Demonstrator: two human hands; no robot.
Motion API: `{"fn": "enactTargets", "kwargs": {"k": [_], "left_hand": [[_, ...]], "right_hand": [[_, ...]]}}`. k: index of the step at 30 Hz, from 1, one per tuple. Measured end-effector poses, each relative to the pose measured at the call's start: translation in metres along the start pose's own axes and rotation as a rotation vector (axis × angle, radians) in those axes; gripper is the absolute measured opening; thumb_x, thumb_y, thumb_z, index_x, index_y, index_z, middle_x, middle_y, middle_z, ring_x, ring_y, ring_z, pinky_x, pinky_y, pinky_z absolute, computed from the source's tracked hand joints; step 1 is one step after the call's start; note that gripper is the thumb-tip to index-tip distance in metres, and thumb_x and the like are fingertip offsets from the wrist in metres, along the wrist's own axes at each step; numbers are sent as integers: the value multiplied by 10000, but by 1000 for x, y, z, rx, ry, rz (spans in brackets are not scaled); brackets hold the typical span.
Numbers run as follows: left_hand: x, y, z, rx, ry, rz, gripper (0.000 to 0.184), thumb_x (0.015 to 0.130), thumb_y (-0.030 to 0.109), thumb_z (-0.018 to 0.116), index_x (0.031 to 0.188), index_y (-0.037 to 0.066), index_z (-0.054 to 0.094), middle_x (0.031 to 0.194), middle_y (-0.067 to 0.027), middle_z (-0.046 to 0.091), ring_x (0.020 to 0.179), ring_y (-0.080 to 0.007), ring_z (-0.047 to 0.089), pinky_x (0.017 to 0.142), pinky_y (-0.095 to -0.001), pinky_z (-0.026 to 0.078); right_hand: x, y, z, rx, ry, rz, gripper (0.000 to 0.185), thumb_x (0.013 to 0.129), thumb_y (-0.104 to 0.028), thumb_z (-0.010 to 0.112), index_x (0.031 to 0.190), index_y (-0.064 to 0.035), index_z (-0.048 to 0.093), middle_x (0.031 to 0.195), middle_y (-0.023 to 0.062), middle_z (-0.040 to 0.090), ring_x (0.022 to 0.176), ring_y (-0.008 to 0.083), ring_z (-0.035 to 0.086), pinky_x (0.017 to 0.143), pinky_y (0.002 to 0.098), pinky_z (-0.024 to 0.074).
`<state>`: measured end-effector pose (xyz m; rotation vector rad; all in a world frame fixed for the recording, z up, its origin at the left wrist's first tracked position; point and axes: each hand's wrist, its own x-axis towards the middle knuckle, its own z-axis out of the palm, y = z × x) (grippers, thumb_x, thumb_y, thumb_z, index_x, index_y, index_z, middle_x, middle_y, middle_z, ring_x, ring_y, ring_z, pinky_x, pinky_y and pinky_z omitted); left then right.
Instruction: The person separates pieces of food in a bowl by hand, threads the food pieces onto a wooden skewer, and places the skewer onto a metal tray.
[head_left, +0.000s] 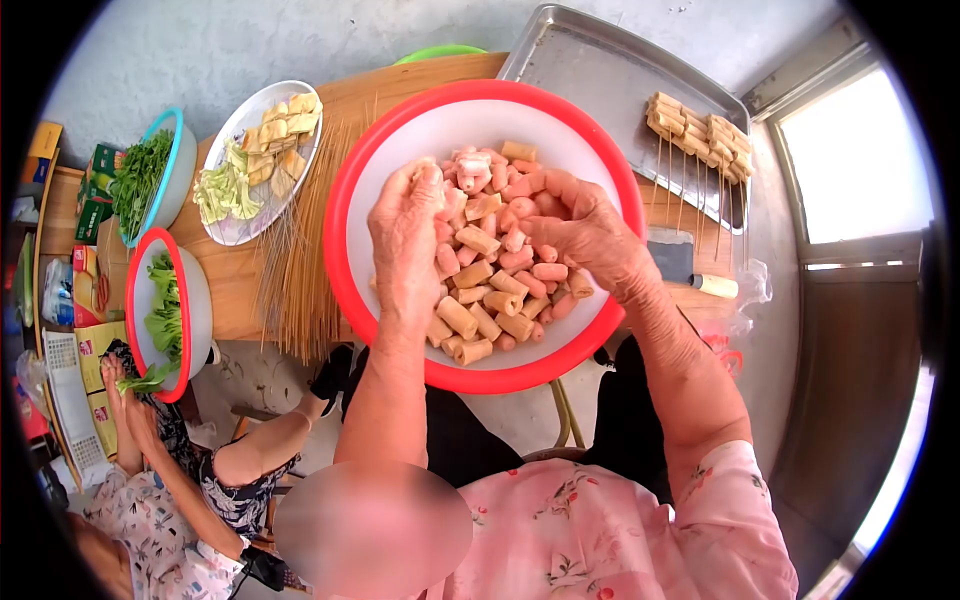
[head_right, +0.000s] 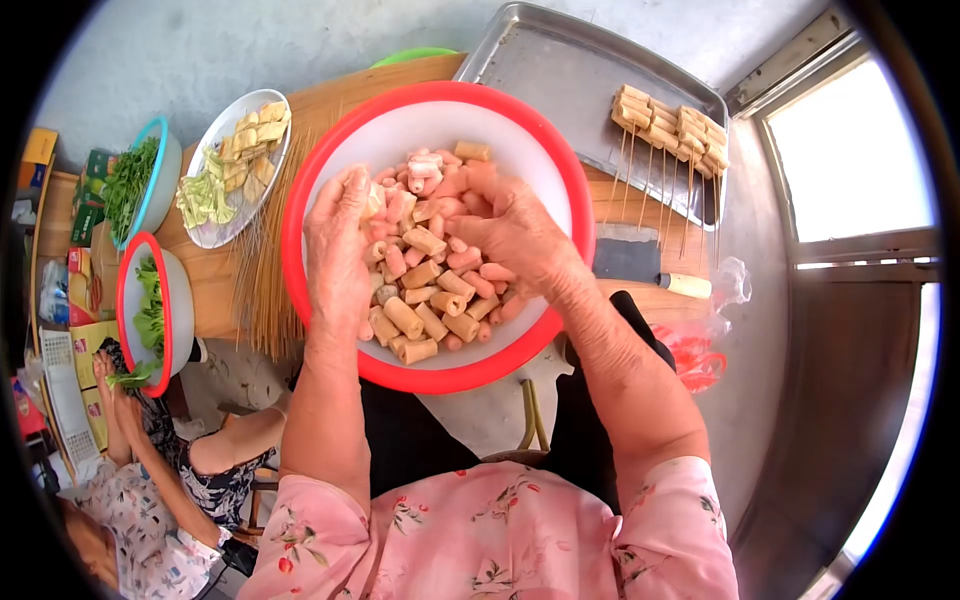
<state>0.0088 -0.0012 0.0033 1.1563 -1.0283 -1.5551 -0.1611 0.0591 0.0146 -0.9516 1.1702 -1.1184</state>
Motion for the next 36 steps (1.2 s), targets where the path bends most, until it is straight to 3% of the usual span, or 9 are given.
{"fn": "enactTargets", "kwargs": {"k": [5,6,10,12,17,23,27,33,36], "left_hand": [[10,4,-28,119,-4,100,466,903,291,591,1275,27,497,1115,-75,556,959,-148,556,622,-270,481],[8,7,-29,140,55,87,513,882,283,617,1302,21,479,1191,-95,541,1064,-190,520,763,-319,473],[9,11,-35,61,182,187,424,885,162,595,1242,-46,499,1183,-156,563,1023,-188,576,831,-291,472],[4,21,-39,63,210,93,481,864,257,638,1237,-22,520,1195,-144,545,1129,-250,501,986,-354,345],[9,19,-55,-79,210,14,406,857,233,652,1170,-11,564,1148,-136,574,1114,-240,516,964,-362,367],[11,20,-60,-188,211,-64,347,854,209,664,1126,9,586,1091,-103,601,1069,-212,534,913,-336,391],[9,20,-67,-193,170,-66,349,854,210,666,1125,7,583,1089,-95,597,1055,-204,539,899,-334,394],[0,22,-69,-150,130,-72,342,865,235,648,1106,1,588,1065,-92,595,1032,-201,542,879,-334,418],[-4,-4,-62,-187,-198,-114,393,882,345,621,1095,16,592,1053,-60,581,994,-155,534,879,-323,422]], "right_hand": [[-6,-4,-20,-233,-99,60,300,818,-6,602,1115,18,565,930,18,596,864,70,557,765,210,467],[-8,-8,-19,-474,-79,15,274,822,-33,609,1092,7,585,929,28,600,859,84,563,769,222,468],[-5,10,-25,-665,-22,-148,247,826,-111,630,1045,4,615,937,76,604,855,157,595,763,291,484],[1,21,-21,-629,-11,-151,258,826,-110,629,1051,13,608,944,84,606,859,171,603,754,305,488],[34,46,17,-910,134,-394,235,806,-76,619,1029,-4,602,993,120,619,856,269,625,769,339,501],[72,70,57,-1039,119,-610,266,735,-62,648,996,-73,600,1141,115,545,1106,335,486,897,412,425],[79,79,64,-1261,265,-750,158,712,-144,677,836,-120,583,998,70,557,1069,298,477,902,408,378],[42,42,61,-847,275,-369,221,690,-92,712,857,-52,572,949,105,562,871,299,575,776,387,462],[16,35,56,-900,323,-541,306,690,-155,751,912,-18,591,810,85,586,772,250,588,693,364,470]]}}
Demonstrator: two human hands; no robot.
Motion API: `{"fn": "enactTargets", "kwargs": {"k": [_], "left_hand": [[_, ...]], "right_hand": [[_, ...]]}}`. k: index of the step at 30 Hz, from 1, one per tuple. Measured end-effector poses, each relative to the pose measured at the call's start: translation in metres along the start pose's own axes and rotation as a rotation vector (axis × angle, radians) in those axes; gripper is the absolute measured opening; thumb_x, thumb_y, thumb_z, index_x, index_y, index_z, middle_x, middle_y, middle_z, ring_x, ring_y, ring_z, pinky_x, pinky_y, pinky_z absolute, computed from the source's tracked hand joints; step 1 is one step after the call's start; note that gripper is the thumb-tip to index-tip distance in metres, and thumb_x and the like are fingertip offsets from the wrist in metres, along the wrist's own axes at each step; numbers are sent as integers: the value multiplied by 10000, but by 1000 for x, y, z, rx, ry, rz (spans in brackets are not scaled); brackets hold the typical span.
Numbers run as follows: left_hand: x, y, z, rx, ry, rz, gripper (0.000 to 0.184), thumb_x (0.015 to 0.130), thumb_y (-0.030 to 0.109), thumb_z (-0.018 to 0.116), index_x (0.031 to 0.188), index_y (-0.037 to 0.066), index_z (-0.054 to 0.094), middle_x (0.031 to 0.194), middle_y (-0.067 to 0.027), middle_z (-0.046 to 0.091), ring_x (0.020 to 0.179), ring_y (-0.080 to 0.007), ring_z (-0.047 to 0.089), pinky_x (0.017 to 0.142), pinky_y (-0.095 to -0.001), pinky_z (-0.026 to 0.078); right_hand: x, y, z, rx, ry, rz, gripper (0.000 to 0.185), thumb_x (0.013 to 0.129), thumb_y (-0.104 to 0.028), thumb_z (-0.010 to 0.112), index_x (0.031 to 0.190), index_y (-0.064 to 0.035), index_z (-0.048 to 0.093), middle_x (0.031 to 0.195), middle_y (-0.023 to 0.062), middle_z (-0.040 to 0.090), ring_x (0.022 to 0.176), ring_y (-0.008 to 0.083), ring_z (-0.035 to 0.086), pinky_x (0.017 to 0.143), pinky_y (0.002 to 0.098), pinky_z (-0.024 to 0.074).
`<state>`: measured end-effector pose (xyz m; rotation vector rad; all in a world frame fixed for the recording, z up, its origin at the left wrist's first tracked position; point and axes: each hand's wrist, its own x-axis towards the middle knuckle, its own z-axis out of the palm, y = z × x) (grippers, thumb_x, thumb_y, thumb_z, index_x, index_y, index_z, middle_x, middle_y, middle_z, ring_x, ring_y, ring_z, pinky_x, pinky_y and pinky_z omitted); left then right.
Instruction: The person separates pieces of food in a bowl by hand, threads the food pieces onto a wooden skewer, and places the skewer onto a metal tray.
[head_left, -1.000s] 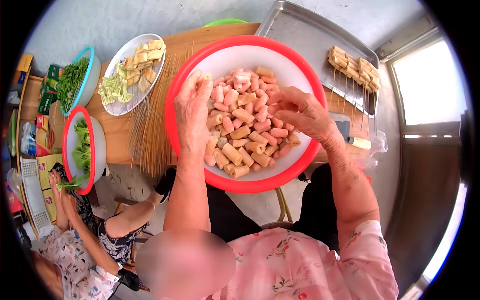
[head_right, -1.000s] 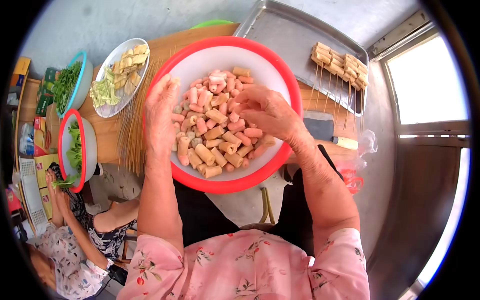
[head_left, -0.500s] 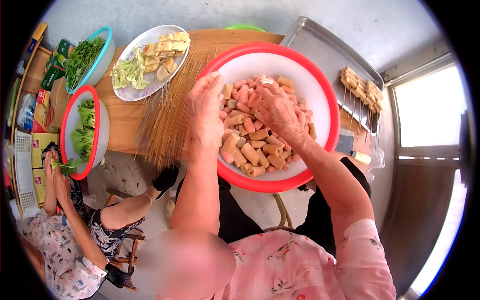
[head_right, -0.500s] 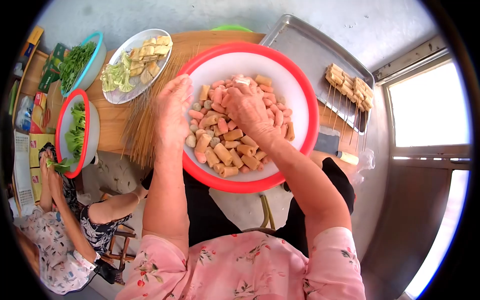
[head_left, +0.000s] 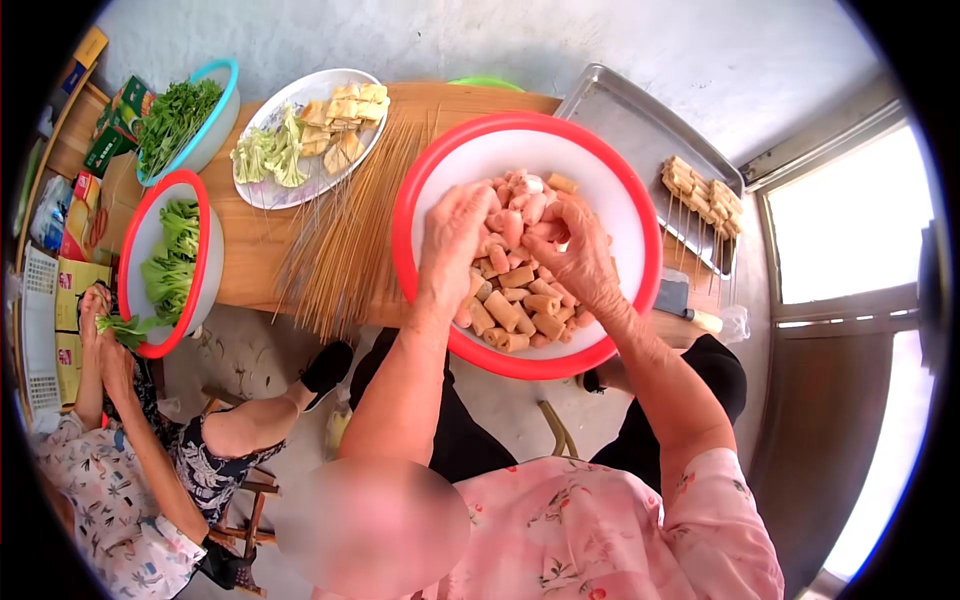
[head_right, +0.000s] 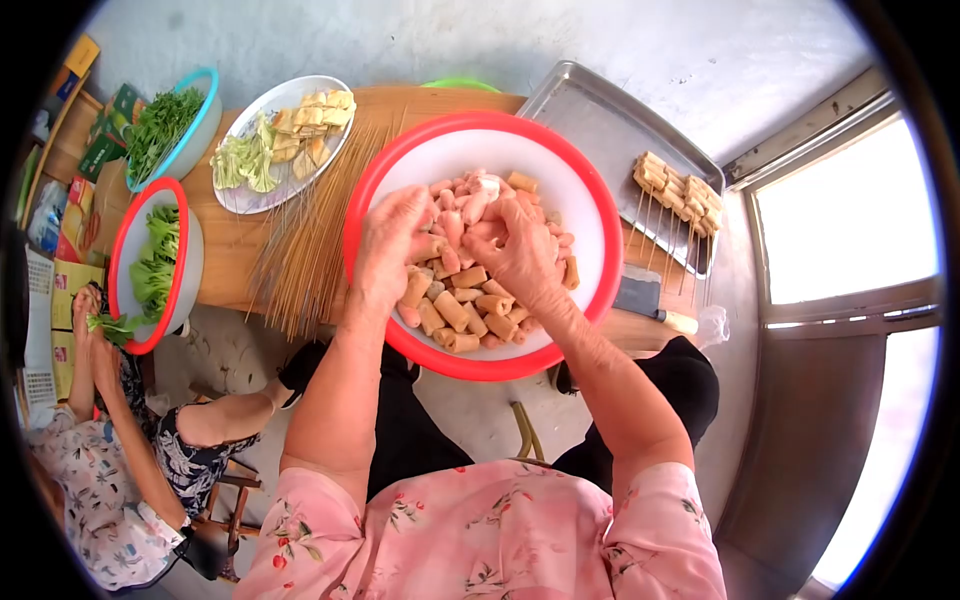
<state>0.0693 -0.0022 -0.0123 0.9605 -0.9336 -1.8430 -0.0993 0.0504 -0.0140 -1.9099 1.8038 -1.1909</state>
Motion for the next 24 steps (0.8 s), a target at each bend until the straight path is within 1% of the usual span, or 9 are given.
{"fn": "enactTargets", "kwargs": {"k": [3,4,7,8,12,13,15,17,24], "left_hand": [[-14,-18,24,120,-246,152,410,877,389,621,1068,27,595,1042,-50,575,961,-141,553,837,-302,466],[-13,-31,31,92,-174,235,378,886,371,614,1051,33,590,1039,-45,574,932,-121,570,778,-278,511],[-29,-34,47,-284,-132,59,359,911,253,592,1172,18,514,1030,-68,592,861,-110,607,646,-206,528],[-27,-39,43,-255,-174,88,362,897,228,616,1158,5,498,1028,-98,599,863,-145,624,683,-227,548],[-59,-29,55,-251,-100,44,286,867,170,655,1059,13,513,964,-103,608,815,-159,635,667,-240,558],[-64,-35,56,-249,-96,39,286,867,170,655,1059,13,513,964,-103,608,815,-159,635,667,-240,558],[-68,-51,56,-280,21,130,262,866,152,652,1051,27,514,937,-83,608,805,-150,635,656,-241,557],[-70,-57,52,-326,-11,93,238,861,140,659,1027,32,527,906,-62,601,793,-131,625,641,-225,544],[-51,-65,36,-337,124,98,243,867,199,656,1012,22,573,977,-77,623,840,-143,617,683,-240,532]], "right_hand": [[-14,-27,-21,145,-105,210,291,693,-160,749,908,-33,600,817,79,596,800,238,583,709,365,464],[-20,-20,-18,76,-79,203,292,689,-173,757,902,-44,605,848,72,604,910,227,555,791,373,440],[-38,-10,-14,123,-9,188,357,656,-216,797,916,-56,612,868,74,607,917,225,553,831,374,416],[-42,-3,-10,151,-6,66,434,612,-276,824,928,-64,615,858,74,596,932,247,543,929,395,343],[-55,-29,-29,21,-77,-55,506,578,-297,819,970,-66,597,878,102,584,939,294,537,1041,455,184],[-61,-34,-28,25,-80,-50,506,578,-297,819,970,-66,597,878,102,584,939,294,537,1041,455,184],[-70,-42,-25,-279,10,-200,457,630,-232,802,945,-16,551,965,148,535,966,316,494,918,450,363],[-75,-36,-19,-72,-64,-136,444,635,-252,782,927,-27,535,964,166,534,970,354,483,959,512,288],[-80,-48,-4,80,-109,84,381,708,-177,755,972,-9,538,930,166,561,883,308,549,779,394,441]]}}
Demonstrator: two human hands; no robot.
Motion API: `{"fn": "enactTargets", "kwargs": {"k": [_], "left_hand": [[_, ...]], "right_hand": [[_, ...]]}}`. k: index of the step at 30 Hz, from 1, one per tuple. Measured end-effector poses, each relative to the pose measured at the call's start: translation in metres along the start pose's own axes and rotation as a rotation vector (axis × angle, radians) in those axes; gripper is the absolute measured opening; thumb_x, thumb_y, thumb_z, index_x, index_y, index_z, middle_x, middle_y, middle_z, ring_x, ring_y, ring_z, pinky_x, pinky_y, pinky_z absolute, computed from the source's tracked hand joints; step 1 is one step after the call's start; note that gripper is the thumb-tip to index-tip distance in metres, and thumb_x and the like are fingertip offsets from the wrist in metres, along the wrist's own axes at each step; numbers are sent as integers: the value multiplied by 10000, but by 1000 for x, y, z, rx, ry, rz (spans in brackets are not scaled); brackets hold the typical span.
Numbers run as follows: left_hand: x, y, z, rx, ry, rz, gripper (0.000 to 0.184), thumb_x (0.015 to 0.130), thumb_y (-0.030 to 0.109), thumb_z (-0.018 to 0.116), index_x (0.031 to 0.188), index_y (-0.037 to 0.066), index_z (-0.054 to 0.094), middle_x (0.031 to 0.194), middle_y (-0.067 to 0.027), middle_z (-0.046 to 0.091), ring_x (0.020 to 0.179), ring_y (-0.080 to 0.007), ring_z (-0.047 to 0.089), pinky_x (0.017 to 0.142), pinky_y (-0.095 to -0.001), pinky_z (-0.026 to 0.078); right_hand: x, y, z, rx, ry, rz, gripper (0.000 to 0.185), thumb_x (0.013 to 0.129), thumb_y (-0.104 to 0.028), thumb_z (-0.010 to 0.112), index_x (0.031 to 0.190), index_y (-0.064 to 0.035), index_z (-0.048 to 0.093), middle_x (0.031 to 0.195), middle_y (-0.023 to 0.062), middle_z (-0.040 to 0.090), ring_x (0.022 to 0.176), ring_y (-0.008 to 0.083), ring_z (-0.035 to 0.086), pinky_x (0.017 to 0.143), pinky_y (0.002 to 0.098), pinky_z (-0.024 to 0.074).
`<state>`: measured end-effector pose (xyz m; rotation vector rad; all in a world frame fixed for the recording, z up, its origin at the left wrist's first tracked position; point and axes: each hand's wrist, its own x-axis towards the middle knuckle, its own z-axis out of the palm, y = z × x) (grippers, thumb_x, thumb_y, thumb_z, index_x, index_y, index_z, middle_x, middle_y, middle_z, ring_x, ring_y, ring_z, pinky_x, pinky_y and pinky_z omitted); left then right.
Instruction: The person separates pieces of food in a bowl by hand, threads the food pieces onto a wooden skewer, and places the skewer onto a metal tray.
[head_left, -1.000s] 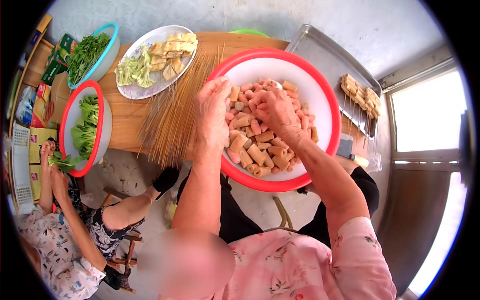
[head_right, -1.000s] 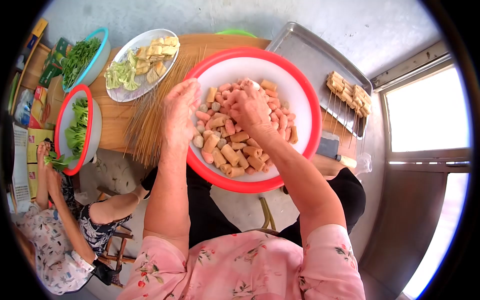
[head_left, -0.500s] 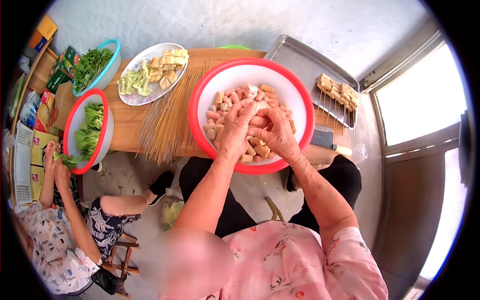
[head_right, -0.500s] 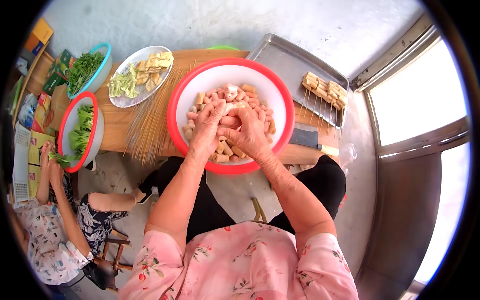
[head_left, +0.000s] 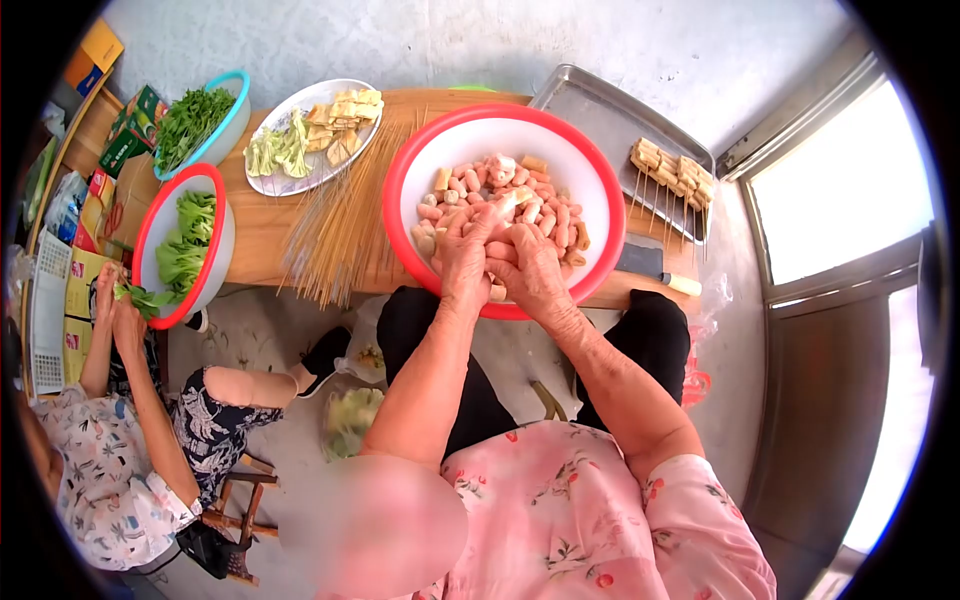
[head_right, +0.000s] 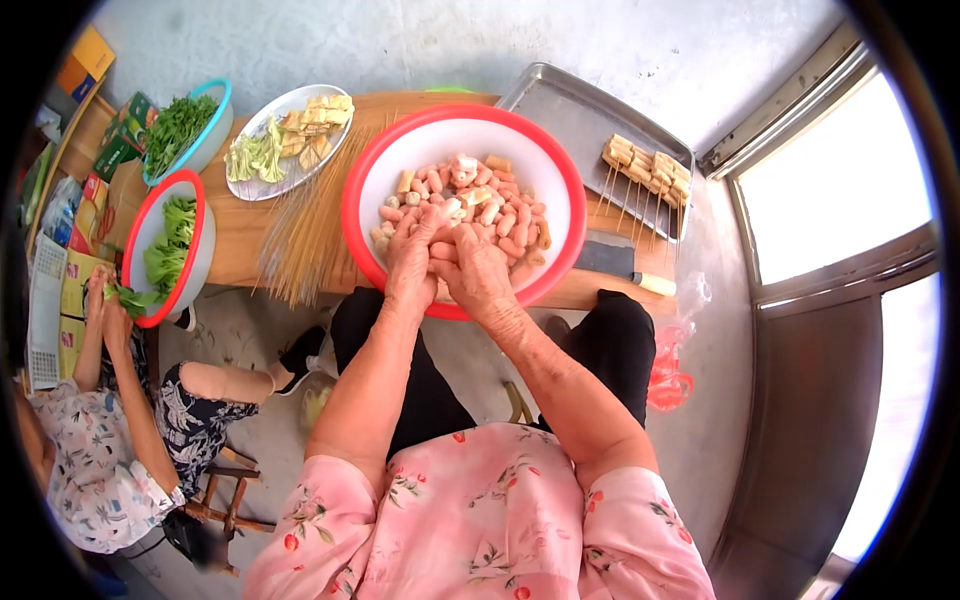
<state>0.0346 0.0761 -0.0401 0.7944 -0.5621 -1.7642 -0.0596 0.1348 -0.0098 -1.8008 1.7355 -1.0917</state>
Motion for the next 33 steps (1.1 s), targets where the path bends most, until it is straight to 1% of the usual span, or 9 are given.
{"fn": "enactTargets", "kwargs": {"k": [3,9,14,16,19,23,25,27,33], "left_hand": [[-2,7,2,-49,34,-18,268,868,237,654,1025,35,576,972,-57,617,825,-138,608,633,-252,532],[-11,16,5,110,-125,-144,301,886,331,618,1016,59,616,1015,-58,629,807,-154,618,549,-288,525],[-14,18,4,174,-195,-181,479,893,456,562,1084,17,567,960,-103,636,809,-156,627,506,-285,511],[-16,21,4,190,-158,-169,510,889,480,555,1079,7,554,948,-117,636,803,-156,629,507,-284,513],[-20,24,9,279,-251,-138,543,883,518,538,1044,0,548,949,-141,628,787,-165,632,548,-296,532],[-21,20,18,301,-256,7,567,897,530,505,1024,-21,537,940,-114,620,807,-162,619,653,-277,531],[-20,16,18,323,-264,11,564,906,522,494,1021,-29,533,936,-103,617,816,-158,613,687,-270,523],[-18,8,20,421,-267,174,527,918,502,485,1015,-12,551,926,-99,614,835,-162,605,708,-282,508],[-16,-1,14,840,-96,233,420,903,427,555,984,16,584,823,-135,639,766,-253,629,680,-347,492]], "right_hand": [[-3,14,-10,79,-3,125,409,709,-182,751,1023,-4,560,971,177,567,904,341,551,773,405,441],[16,25,-25,-159,227,-226,460,772,-142,700,1189,-25,544,1173,174,542,1099,346,507,961,402,375],[24,29,-31,-129,-68,-109,367,803,-92,656,1157,-35,577,1115,148,575,1073,307,539,935,364,405],[22,43,-25,38,260,-15,337,750,-132,700,1066,-50,616,992,135,605,940,321,555,864,397,416],[19,45,-26,-39,352,-146,326,772,-140,699,1070,-42,610,941,133,601,916,313,551,777,363,457],[13,13,-22,490,-47,186,334,840,-179,671,1118,-16,586,922,125,602,876,203,568,754,327,466],[14,17,-10,16,126,-167,335,858,-166,653,1136,-1,565,832,106,605,777,166,574,694,308,476],[11,18,-1,460,161,233,295,863,-148,637,1109,1,575,748,81,593,701,168,559,679,312,472],[13,30,4,122,491,38,176,821,-80,616,976,4,613,729,130,610,739,269,556,693,382,434]]}}
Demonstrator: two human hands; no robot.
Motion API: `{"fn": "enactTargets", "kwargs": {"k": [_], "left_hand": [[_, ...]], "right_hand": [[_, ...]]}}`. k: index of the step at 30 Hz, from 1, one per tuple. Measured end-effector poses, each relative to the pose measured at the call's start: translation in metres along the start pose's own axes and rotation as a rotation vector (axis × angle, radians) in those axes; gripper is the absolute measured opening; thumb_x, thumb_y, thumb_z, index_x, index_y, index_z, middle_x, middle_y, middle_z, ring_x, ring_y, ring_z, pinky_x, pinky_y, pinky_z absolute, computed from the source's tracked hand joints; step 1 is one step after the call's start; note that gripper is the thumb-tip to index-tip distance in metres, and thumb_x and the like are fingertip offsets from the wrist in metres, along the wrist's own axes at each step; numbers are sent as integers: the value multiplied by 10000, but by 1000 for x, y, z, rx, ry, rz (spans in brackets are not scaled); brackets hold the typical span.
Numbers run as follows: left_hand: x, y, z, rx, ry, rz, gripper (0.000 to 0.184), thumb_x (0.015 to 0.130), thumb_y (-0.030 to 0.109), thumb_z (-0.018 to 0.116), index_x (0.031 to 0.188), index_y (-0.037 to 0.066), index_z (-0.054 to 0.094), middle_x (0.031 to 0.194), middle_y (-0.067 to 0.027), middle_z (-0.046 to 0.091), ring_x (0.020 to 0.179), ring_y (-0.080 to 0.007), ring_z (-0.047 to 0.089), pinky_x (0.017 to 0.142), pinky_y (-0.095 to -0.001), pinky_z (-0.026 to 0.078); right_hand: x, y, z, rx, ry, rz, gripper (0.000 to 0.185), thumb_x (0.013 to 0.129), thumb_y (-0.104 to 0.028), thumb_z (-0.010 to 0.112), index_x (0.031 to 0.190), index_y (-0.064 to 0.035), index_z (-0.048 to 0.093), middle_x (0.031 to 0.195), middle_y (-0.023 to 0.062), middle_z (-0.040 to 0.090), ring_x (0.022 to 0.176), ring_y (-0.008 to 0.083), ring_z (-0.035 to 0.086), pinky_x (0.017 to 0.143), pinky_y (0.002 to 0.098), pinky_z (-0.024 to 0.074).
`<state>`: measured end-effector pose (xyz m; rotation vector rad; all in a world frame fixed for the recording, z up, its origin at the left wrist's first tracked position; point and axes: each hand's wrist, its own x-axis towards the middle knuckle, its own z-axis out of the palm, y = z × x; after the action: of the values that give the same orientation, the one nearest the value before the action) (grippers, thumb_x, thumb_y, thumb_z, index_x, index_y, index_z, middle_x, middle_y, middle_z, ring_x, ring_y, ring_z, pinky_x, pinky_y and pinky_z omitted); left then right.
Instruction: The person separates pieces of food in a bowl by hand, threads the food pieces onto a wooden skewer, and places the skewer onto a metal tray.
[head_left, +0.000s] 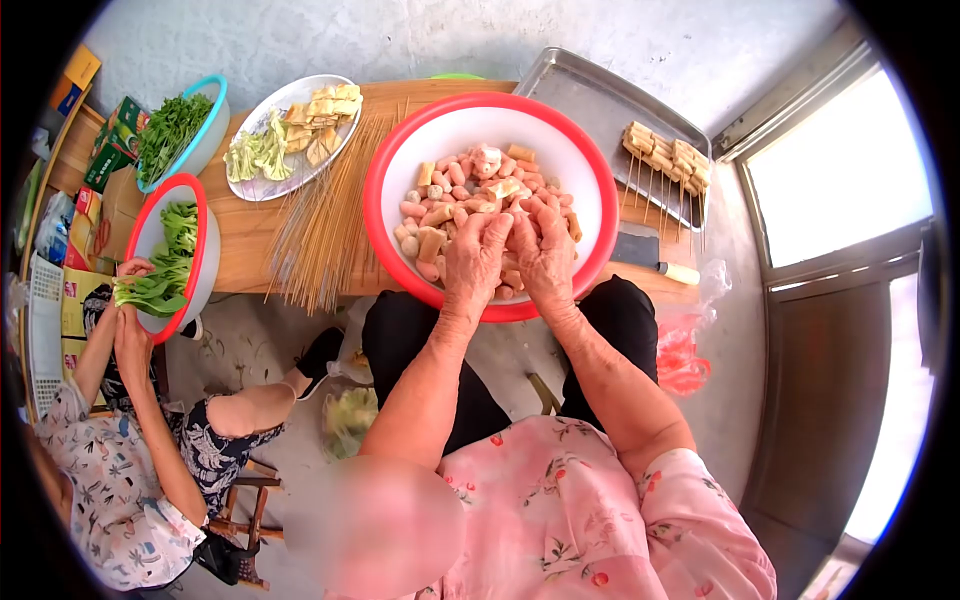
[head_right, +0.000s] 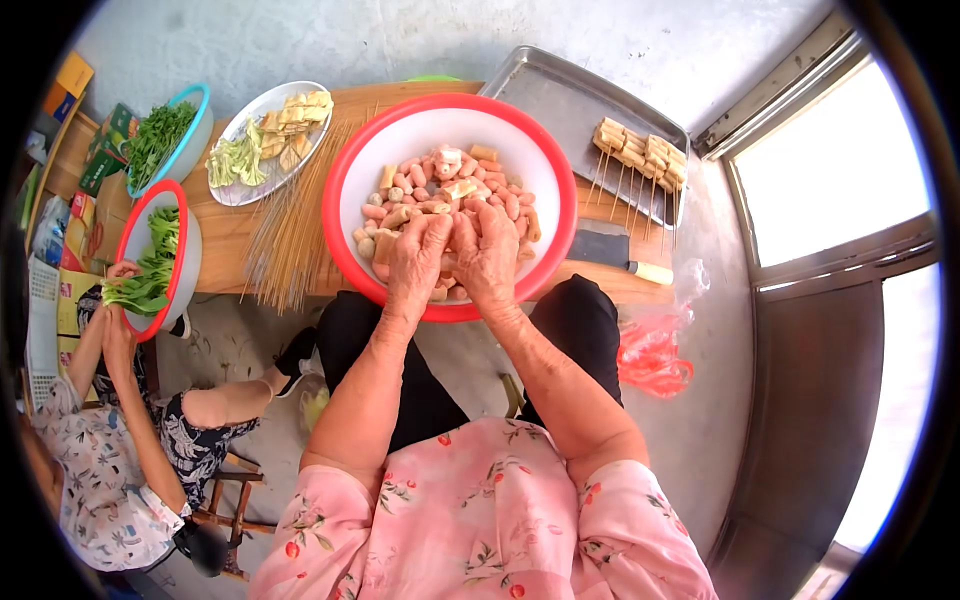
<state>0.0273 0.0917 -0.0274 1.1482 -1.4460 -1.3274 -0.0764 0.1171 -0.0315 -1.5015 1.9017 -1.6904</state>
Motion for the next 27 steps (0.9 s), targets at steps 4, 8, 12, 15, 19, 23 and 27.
{"fn": "enactTargets", "kwargs": {"k": [4,8,12,15,19,23,27], "left_hand": [[-2,13,0,57,-7,57,374,921,372,550,973,4,592,803,-64,607,734,-169,582,663,-303,481],[0,-7,10,185,156,171,305,931,311,528,907,8,555,768,-135,637,690,-240,628,621,-376,496],[9,-20,14,-83,192,78,291,937,305,499,863,27,541,703,-95,617,583,-207,598,507,-338,483],[7,-3,1,-810,14,-428,334,920,437,490,881,110,540,691,6,545,467,-83,506,356,-194,382],[2,3,7,-791,12,-441,312,914,411,528,945,106,472,791,-22,558,456,-93,513,359,-203,417],[-2,5,8,-621,-44,-338,275,891,300,605,1015,96,469,813,-37,567,504,-92,543,377,-212,438],[-2,2,11,-664,-67,-318,273,848,160,659,1048,88,488,896,-22,583,713,-108,612,514,-210,503]], "right_hand": [[5,-11,-3,-17,2,-31,158,851,-139,583,889,5,636,694,141,611,738,299,551,700,393,434],[3,-13,-6,-127,-213,204,245,905,-215,539,968,7,621,886,180,614,848,322,574,813,373,453],[2,-12,-4,-69,-240,260,248,921,-220,534,974,8,615,842,126,632,785,261,577,779,351,464],[2,10,3,327,-216,466,271,934,-246,537,998,9,603,799,47,615,742,159,556,729,296,473],[4,0,0,452,-28,486,299,925,-255,550,1014,26,602,976,84,530,847,154,540,721,288,470],[5,8,-1,477,-28,455,332,933,-226,543,1108,56,543,1054,77,480,861,128,525,767,261,470],[4,-5,-3,428,-12,389,308,941,-203,527,1113,52,541,998,67,525,803,116,539,703,248,492]]}}
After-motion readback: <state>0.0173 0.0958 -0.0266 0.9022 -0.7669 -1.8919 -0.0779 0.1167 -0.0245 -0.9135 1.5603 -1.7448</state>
